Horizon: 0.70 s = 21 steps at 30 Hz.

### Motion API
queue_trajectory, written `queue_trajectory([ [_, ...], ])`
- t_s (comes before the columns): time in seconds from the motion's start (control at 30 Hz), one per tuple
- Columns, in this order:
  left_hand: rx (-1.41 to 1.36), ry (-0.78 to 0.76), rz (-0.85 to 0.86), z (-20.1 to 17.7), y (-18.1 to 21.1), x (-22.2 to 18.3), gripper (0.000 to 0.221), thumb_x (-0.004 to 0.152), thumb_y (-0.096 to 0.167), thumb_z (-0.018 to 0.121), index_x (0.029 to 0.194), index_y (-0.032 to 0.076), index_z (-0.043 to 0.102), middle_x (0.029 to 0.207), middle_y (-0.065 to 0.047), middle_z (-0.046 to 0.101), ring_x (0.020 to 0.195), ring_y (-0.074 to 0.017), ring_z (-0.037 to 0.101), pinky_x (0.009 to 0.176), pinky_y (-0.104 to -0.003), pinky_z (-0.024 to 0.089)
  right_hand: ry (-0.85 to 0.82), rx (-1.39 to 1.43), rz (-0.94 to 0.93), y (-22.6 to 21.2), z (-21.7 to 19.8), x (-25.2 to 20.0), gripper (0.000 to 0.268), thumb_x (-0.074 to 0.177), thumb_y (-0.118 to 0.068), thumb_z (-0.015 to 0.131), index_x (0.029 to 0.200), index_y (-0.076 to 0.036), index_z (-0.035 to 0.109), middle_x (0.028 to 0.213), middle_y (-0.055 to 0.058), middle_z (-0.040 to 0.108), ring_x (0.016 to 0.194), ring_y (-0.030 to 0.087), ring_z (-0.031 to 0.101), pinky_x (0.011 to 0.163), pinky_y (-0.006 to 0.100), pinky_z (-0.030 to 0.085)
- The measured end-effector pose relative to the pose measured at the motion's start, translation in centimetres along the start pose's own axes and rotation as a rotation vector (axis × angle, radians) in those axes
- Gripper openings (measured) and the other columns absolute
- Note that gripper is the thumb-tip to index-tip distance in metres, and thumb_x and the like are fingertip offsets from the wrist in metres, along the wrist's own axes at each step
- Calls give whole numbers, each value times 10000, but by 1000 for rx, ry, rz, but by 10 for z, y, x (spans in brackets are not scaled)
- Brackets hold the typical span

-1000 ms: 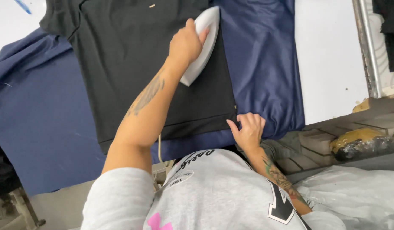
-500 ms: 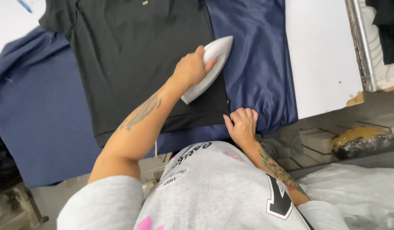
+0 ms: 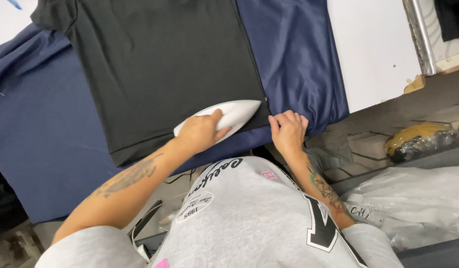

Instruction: The person is ironing a black t-shirt on a large blue ironing surface, smoothing out wrinkles and repositioning the garment.

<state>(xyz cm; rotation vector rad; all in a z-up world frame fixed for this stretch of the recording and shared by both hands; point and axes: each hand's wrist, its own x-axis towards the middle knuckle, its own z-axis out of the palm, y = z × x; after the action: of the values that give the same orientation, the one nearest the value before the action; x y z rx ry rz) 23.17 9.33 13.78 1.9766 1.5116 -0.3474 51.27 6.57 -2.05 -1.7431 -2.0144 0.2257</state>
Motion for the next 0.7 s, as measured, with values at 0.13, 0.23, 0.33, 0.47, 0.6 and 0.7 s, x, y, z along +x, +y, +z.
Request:
queue_trajectory([
  [0.13,-69,138,101,10,27,29,467,994,468,542,1229,66,581,920,-248,747,886,-438,756,769,-542,608,142,338,117,3,-29,10,257,1047,-207,680,793,-183,657,781,-3,583,777,261,639,804,378,479],
  [0.23,-67,172,144,16,24,36,449,991,462,542,1219,75,564,891,-244,742,859,-442,756,752,-548,608,284,447,140,9,-49,25,308,1097,-128,634,790,-151,652,774,33,609,780,281,651,801,364,501],
  [0.33,22,117,179,15,0,14,457,985,458,541,1247,84,558,887,-241,747,858,-434,760,759,-544,611,360,458,161,15,-67,43,325,1128,-141,620,805,-142,658,785,25,616,787,256,649,827,351,513],
  [0.47,68,82,244,10,3,11,437,988,442,558,1233,82,591,850,-212,754,819,-392,771,731,-503,627,412,505,198,17,-72,55,345,1156,-193,571,827,-127,653,750,9,564,741,204,605,814,321,522],
  [0.6,40,126,336,19,23,25,441,978,425,572,1261,87,579,826,-209,746,800,-404,767,719,-523,625,434,520,137,0,-80,72,358,1147,-208,571,811,-117,653,670,-1,508,673,204,555,777,323,530],
  [0.7,53,137,333,21,0,16,432,981,428,552,1265,104,582,798,-186,743,768,-385,767,690,-513,626,432,504,96,-18,-77,87,347,1146,-196,569,822,-110,656,674,-11,490,672,190,527,774,322,519],
])
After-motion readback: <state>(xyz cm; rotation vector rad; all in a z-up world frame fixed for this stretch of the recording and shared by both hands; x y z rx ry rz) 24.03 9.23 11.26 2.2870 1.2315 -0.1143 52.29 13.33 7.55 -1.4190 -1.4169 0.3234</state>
